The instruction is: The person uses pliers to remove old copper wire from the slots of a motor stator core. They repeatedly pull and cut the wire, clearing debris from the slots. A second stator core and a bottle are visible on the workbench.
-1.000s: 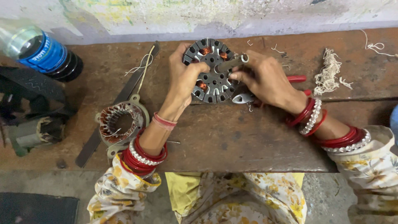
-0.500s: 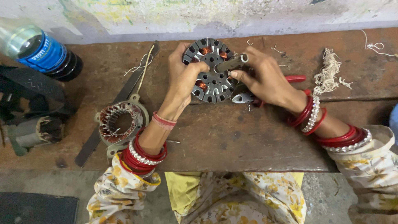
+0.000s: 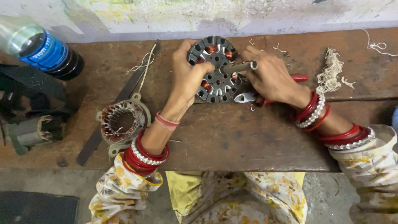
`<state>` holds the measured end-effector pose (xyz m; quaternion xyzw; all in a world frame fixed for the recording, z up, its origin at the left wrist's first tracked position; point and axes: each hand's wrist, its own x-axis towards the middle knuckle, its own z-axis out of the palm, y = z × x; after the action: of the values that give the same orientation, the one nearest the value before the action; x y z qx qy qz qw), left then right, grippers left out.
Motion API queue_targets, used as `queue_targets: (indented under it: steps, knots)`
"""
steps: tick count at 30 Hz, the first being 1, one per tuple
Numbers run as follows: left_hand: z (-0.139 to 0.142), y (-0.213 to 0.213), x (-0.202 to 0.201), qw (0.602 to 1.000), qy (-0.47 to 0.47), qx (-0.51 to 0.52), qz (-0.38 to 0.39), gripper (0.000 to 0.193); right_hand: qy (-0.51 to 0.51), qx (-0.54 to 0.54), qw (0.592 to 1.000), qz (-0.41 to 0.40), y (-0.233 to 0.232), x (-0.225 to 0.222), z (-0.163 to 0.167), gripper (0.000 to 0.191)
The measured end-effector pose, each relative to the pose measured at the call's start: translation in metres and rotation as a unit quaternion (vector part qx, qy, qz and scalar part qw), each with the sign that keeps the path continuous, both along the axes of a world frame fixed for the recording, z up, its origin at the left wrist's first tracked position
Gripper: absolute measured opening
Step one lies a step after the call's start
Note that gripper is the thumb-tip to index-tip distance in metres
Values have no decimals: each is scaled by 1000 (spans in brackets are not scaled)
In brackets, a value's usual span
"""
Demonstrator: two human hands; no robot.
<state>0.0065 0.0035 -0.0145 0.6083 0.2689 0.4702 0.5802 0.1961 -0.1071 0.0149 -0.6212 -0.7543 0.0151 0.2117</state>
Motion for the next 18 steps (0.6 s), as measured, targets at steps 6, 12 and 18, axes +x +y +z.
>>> queue_targets:
  steps: [6,12,18]
  knots:
    - [0,-1,0,1000,15,27,5,39,-94,223,966,95,-3,-6,-6,33]
    - [-2,3,0,998,33,-48,0,39,213,14,977,-9,-3,13,4,14]
    - [-6,6,-3,999,12,-43,0,36,175,-11,985,-8,-7,10,0,16]
